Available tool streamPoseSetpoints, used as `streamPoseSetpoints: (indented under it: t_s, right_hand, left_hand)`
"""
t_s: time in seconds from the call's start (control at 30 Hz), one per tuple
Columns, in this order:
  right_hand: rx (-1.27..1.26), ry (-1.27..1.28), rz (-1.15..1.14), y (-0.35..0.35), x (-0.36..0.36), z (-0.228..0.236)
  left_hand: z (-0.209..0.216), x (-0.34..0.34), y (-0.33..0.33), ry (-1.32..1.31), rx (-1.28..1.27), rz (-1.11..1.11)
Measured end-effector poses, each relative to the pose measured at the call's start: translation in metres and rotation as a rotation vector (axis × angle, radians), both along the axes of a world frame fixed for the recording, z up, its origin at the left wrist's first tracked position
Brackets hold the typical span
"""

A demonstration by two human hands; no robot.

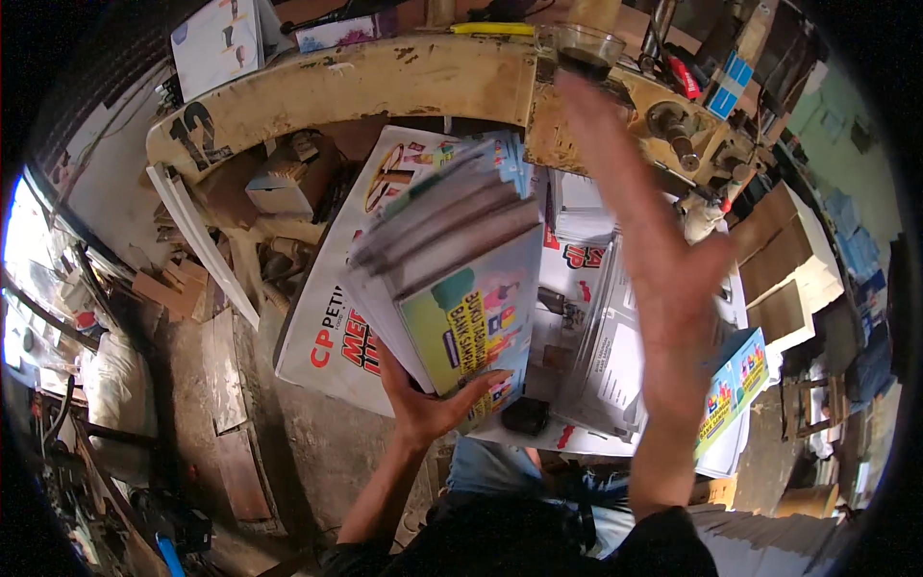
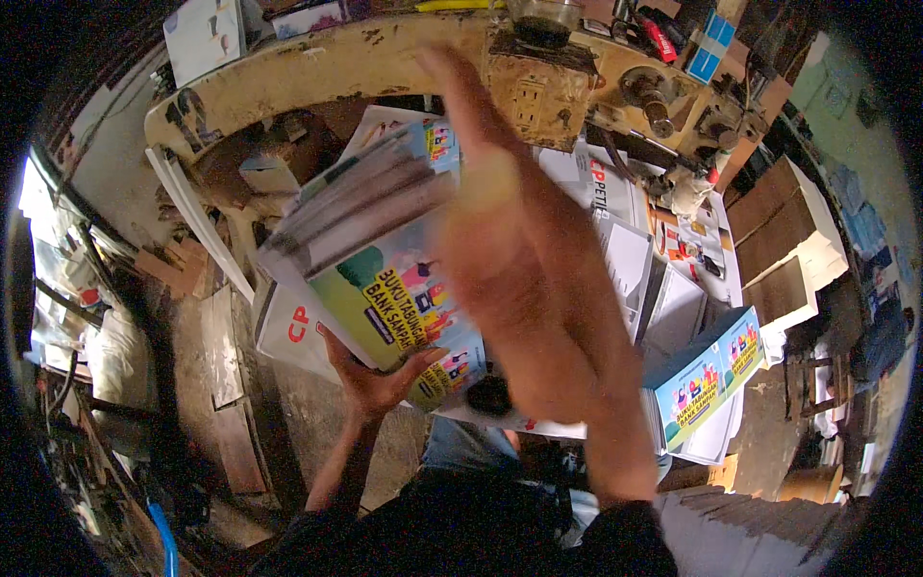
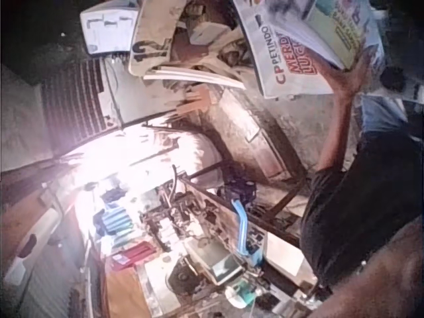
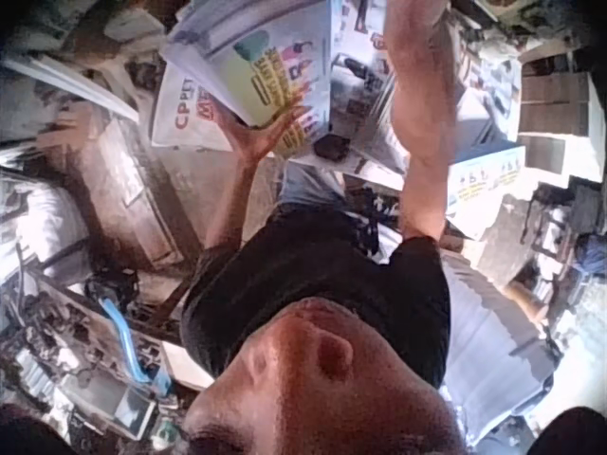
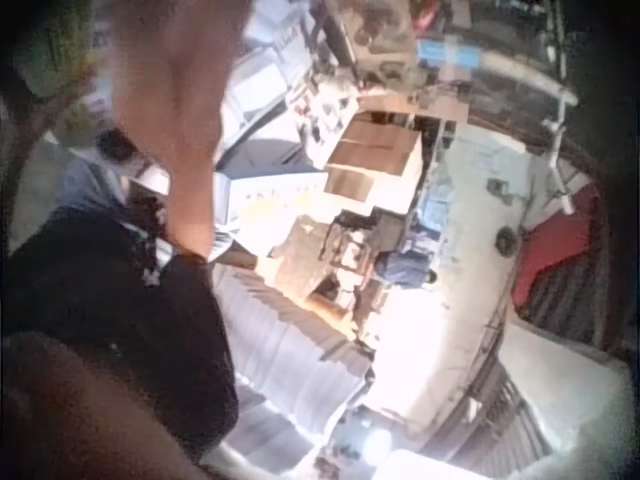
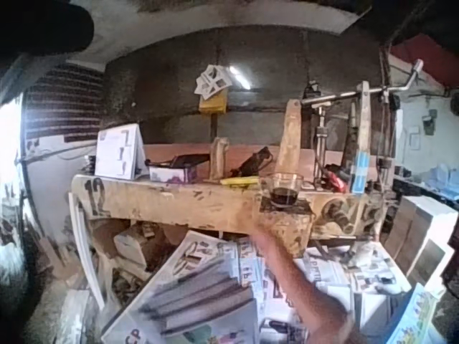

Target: The person organizes printed booklets by repeatedly picking up stacks, fanning and aligning the pages, folding them, and stacking them on the table by hand.

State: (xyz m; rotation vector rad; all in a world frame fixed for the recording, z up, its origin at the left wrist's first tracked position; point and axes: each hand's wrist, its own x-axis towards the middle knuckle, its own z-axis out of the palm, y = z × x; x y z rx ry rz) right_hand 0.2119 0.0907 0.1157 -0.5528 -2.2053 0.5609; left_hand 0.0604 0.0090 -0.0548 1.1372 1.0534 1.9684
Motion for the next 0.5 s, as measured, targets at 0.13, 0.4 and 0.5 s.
streamPoseSetpoints:
  t_s: [0.13,0.4,0.5]
  right_hand:
    - [0.341,-0.522,-0.028,-0.018,-0.013,0.034]
    - [0.418,-0.637,-0.090,-0.035,-0.004,0.046]
    - [0.392,-0.557,-0.008,-0.013,0.006,0.063]
  left_hand:
    - [-0.025,-0.012,-0.014,0.387,0.109,0.044]
    - [-0.052,0.028,-0.052,0.381,-0.317,-0.074]
    - [-0.050,0.024,-0.058,0.472,-0.438,-0.073]
